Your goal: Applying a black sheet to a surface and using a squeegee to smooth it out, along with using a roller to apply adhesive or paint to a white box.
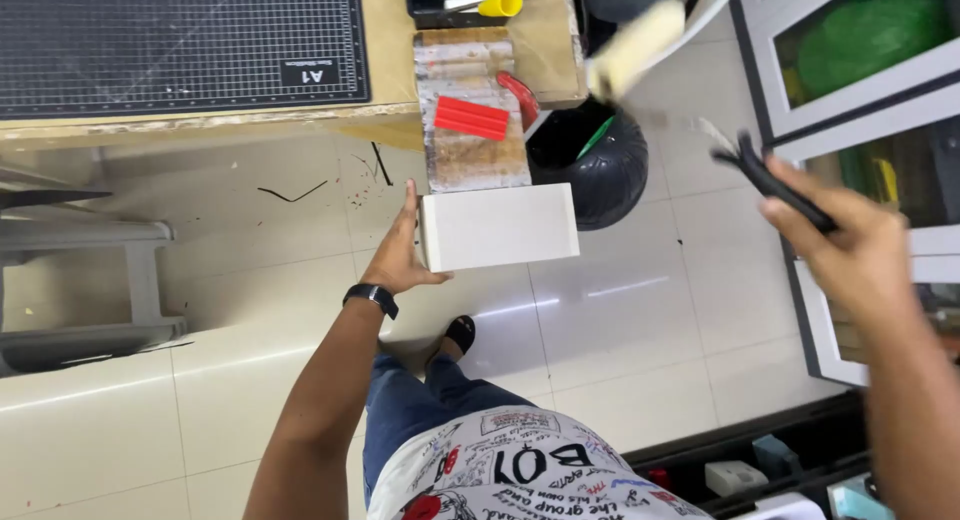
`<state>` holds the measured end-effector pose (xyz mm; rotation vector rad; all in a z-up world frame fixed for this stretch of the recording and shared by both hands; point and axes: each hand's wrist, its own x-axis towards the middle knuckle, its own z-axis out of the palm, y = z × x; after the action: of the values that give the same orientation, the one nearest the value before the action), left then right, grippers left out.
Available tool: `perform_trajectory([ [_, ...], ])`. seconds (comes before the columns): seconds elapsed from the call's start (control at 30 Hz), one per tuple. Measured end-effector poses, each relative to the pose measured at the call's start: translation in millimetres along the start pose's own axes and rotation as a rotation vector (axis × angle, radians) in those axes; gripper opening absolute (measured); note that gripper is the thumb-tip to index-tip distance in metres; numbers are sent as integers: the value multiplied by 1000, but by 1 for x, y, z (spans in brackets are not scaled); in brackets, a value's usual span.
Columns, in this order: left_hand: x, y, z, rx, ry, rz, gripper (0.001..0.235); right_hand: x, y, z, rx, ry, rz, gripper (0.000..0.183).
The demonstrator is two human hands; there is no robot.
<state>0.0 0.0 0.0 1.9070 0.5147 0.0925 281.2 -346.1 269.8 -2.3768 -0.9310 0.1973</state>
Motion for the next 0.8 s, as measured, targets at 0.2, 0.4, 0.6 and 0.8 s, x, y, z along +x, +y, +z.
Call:
perform_trajectory([
  [0.2, -6, -6, 3, -16, 25, 46, 161, 94, -128, 146, 837, -123, 23, 58],
  [0.4, -59, -6, -9, -54, 171, -56, 153, 225, -151, 292, 112, -18, 50, 57],
  [0.6, -157, -105, -9, -20, 564, -191, 96, 286, -128, 340, -257, -149, 106, 60],
  [0.8, -225, -159, -48, -113, 909, -569, 29, 304, -80, 353, -333, -183, -74, 52],
])
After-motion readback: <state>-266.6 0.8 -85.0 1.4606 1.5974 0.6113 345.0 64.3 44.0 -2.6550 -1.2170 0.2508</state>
